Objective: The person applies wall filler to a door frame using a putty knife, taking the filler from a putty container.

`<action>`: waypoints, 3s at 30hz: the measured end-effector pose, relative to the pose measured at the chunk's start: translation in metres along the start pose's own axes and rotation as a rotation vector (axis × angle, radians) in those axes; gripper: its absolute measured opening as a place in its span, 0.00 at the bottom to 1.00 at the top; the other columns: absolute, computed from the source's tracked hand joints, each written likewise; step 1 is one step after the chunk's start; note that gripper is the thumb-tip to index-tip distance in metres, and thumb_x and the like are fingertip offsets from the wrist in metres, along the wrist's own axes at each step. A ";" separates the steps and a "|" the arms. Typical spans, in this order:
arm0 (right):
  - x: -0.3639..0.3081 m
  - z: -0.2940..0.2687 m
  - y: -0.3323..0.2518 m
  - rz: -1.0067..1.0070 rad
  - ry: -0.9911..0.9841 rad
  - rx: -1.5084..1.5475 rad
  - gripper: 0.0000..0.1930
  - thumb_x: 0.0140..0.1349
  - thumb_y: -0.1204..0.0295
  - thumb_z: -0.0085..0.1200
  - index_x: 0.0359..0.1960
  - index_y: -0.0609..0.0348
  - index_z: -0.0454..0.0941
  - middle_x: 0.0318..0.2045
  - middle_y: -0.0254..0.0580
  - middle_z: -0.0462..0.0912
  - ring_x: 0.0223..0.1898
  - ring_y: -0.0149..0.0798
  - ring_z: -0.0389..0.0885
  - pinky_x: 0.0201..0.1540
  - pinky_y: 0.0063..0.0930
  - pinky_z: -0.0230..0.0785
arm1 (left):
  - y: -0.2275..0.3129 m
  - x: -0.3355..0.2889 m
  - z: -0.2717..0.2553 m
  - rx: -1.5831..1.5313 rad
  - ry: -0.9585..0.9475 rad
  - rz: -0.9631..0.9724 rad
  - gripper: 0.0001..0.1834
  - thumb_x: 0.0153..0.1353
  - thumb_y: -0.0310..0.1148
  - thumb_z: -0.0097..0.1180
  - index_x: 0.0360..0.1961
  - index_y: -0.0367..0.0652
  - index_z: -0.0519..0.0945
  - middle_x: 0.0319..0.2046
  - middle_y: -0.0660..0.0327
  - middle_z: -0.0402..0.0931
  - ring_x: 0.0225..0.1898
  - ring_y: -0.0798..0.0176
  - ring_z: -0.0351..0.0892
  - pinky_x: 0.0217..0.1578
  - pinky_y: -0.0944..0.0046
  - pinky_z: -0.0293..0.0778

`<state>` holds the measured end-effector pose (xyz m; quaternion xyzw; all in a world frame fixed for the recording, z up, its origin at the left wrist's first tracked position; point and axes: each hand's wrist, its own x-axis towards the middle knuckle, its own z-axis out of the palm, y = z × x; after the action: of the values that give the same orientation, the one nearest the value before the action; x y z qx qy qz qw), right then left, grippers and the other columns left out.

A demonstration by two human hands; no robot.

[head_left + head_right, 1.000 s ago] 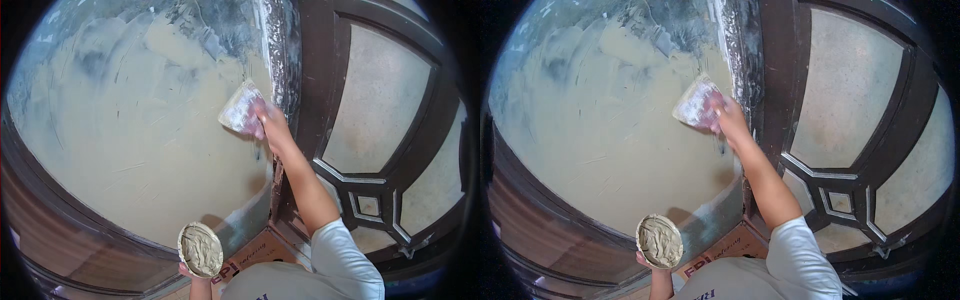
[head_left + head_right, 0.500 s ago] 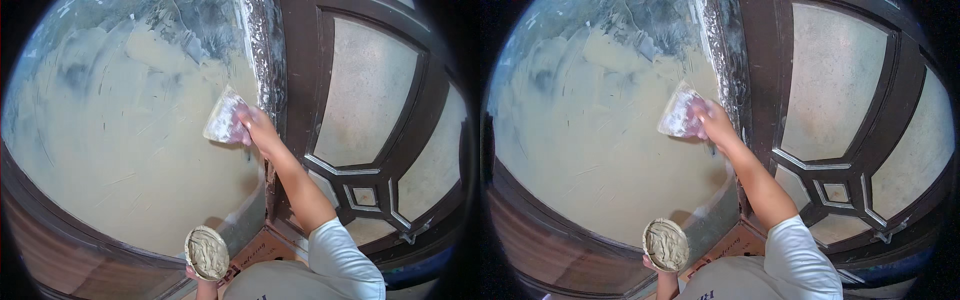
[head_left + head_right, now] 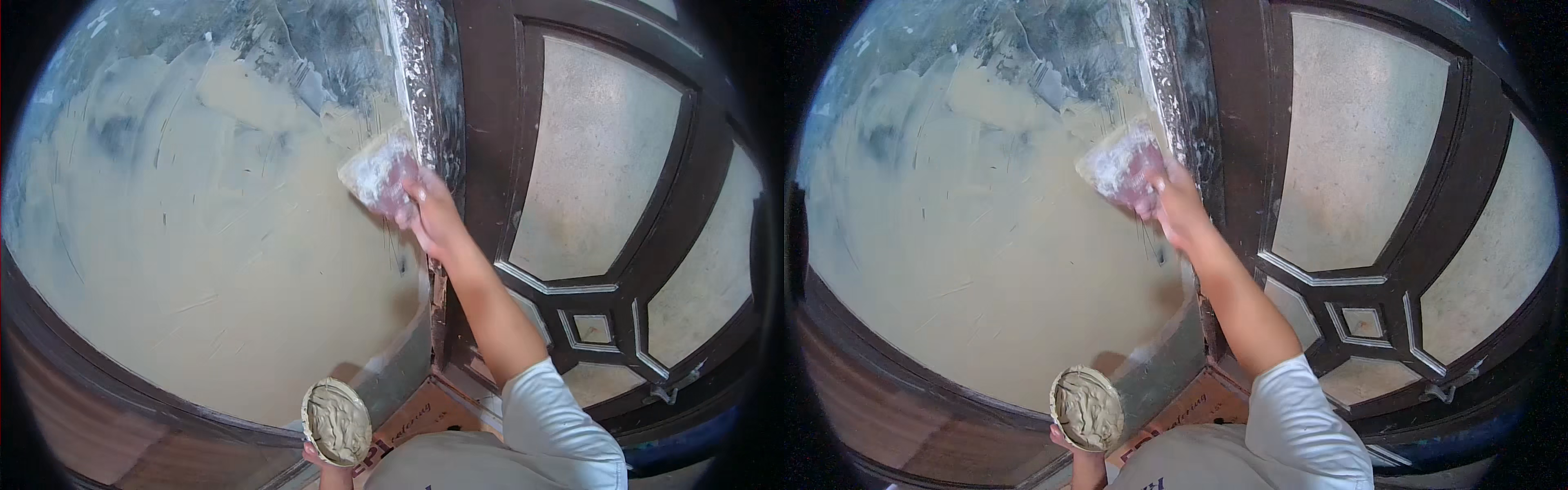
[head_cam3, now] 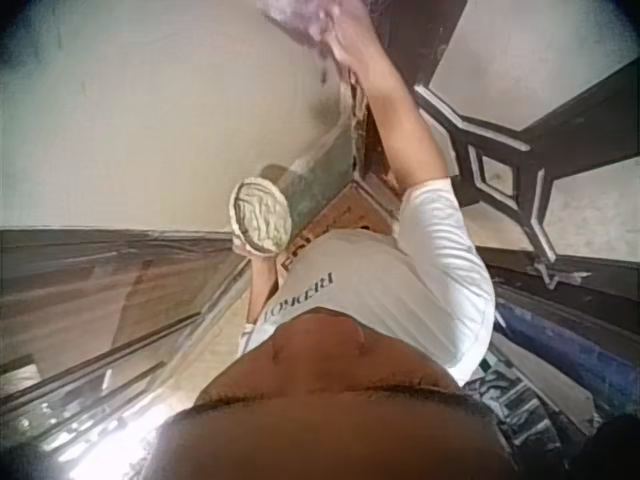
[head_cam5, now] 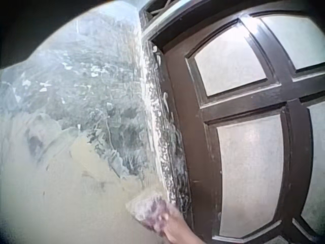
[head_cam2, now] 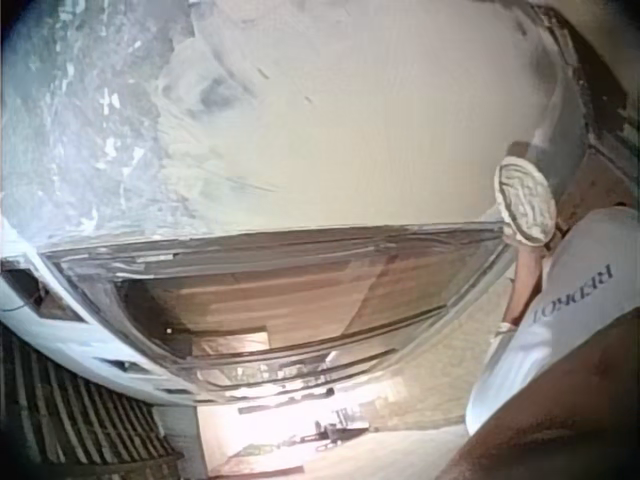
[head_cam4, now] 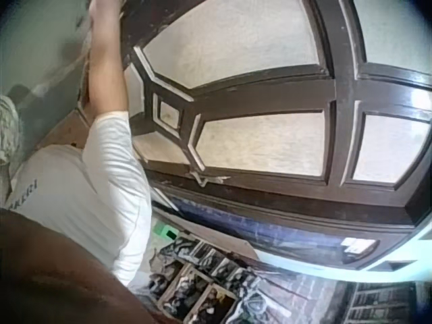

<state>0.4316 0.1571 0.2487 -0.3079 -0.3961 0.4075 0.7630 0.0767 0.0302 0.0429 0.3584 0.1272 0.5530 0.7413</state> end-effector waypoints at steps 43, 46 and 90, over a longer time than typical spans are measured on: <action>-0.010 -0.046 0.072 0.170 0.127 -0.302 0.15 0.69 0.63 0.51 0.48 0.63 0.72 0.32 0.38 0.77 0.21 0.28 0.73 0.21 0.23 0.66 | -0.022 -0.003 0.016 0.080 0.030 -0.080 0.51 0.51 0.71 0.49 0.71 0.52 0.59 0.68 0.55 0.60 0.66 0.45 0.63 0.63 0.40 0.65; -0.056 -0.103 0.174 0.186 0.312 -0.369 0.11 0.69 0.65 0.51 0.48 0.55 0.73 0.27 0.31 0.74 0.16 0.24 0.67 0.15 0.21 0.57 | -0.028 -0.001 0.022 0.040 0.109 -0.056 0.52 0.50 0.70 0.51 0.71 0.50 0.60 0.67 0.55 0.62 0.65 0.44 0.64 0.62 0.40 0.66; -0.164 -0.149 0.246 0.417 0.361 -0.674 0.23 0.62 0.67 0.56 0.55 0.66 0.70 0.47 0.47 0.79 0.47 0.40 0.79 0.52 0.36 0.70 | -0.040 -0.005 0.050 0.006 0.145 -0.098 0.53 0.48 0.70 0.54 0.70 0.50 0.59 0.67 0.54 0.62 0.65 0.46 0.66 0.62 0.41 0.68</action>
<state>0.4076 0.1109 -0.0785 -0.6795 -0.2964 0.3407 0.5783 0.1331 0.0010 0.0508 0.3132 0.1995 0.5402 0.7552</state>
